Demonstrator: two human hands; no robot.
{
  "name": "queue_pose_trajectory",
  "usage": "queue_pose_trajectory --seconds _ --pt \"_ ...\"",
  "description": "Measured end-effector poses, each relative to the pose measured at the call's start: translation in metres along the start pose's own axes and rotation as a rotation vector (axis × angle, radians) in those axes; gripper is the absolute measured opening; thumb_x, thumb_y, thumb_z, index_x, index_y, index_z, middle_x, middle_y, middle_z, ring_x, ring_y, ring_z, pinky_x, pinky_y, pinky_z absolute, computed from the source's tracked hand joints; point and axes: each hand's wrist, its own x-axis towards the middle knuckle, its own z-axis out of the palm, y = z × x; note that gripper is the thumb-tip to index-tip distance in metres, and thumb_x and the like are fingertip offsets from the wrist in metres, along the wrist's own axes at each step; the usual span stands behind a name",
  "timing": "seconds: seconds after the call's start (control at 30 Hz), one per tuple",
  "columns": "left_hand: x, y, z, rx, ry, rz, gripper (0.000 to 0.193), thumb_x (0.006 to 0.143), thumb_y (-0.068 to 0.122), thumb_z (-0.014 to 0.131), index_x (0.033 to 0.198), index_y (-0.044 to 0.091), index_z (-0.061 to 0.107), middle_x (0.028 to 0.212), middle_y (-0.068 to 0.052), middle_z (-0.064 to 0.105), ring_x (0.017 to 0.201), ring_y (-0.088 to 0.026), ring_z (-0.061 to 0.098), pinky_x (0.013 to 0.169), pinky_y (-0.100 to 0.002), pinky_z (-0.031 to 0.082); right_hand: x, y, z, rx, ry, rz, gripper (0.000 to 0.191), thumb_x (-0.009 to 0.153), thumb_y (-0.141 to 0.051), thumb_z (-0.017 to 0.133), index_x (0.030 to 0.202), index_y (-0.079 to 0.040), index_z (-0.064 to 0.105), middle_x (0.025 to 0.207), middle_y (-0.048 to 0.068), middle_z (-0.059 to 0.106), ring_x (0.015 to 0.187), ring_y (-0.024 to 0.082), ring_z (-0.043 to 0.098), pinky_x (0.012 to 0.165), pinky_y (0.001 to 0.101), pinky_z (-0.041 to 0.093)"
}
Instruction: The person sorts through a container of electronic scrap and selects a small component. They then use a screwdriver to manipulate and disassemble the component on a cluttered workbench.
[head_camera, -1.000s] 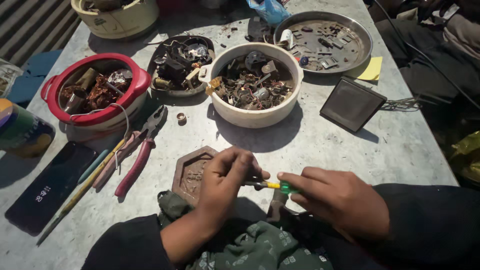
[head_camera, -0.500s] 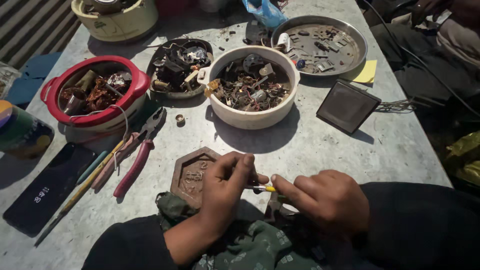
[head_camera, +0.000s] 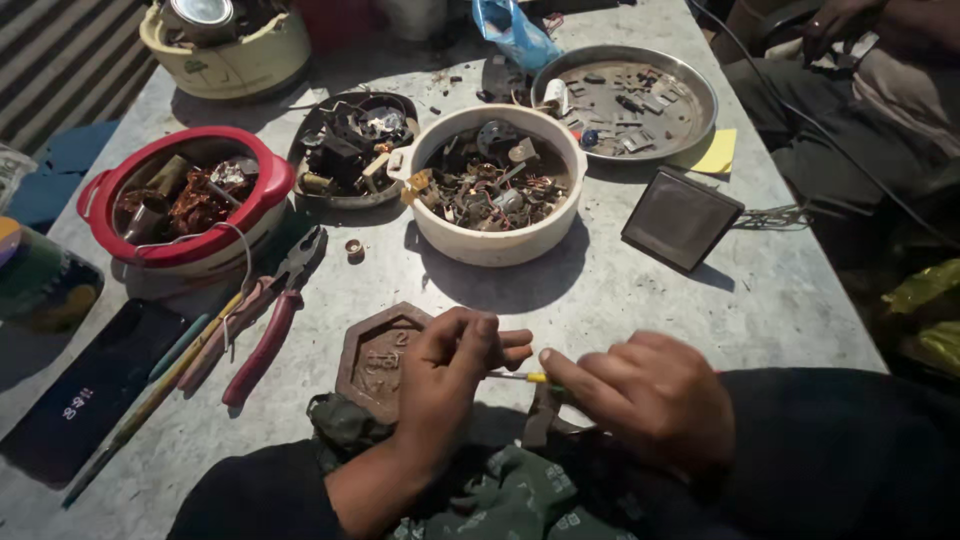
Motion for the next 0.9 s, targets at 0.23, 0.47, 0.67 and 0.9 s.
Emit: queue_pose_trajectory --seconds 0.23,0.47,0.67,0.9 --pt "-0.006 0.004 0.0 0.192 -0.118 0.069 0.024 0.102 0.021 0.061 0.102 -0.003 0.066 0.11 -0.019 0.077 0.102 -0.023 0.075 0.087 -0.032 0.06 0.014 0.025 -0.008 0.726 -0.526 0.563 0.028 0.094 -0.033 0.067 0.108 -0.009 0.068 0.079 0.008 0.068 0.074 0.03 0.068 0.065 0.0391 0.054" --pt "0.002 -0.006 -0.003 0.053 0.014 -0.043 0.024 0.101 0.02 0.058 0.098 -0.003 0.064 0.108 -0.023 0.079 0.097 -0.023 0.079 0.086 -0.034 0.062 0.007 0.011 -0.004 0.046 -0.024 0.09 0.013 0.096 -0.023 0.068 0.103 -0.012 0.068 0.076 0.006 0.063 0.074 0.028 0.066 0.063 0.044 0.05" --pt "0.005 -0.019 -0.013 0.074 -0.023 -0.09 0.025 0.1 0.02 0.059 0.1 -0.004 0.064 0.108 -0.024 0.08 0.096 -0.024 0.077 0.085 -0.035 0.061 0.006 0.014 -0.011 0.187 -0.151 0.221 0.033 0.085 -0.031 0.076 0.107 -0.008 0.068 0.087 0.01 0.069 0.079 0.031 0.068 0.063 0.0451 0.051" --pt "0.01 -0.024 -0.016 0.04 -0.005 -0.087 0.026 0.1 0.021 0.059 0.102 -0.004 0.064 0.103 -0.026 0.078 0.096 -0.027 0.078 0.087 -0.038 0.062 0.002 0.015 -0.012 0.318 -0.073 0.125 0.028 0.093 -0.02 0.071 0.118 -0.008 0.067 0.102 0.009 0.07 0.095 0.031 0.068 0.079 0.0418 0.053"
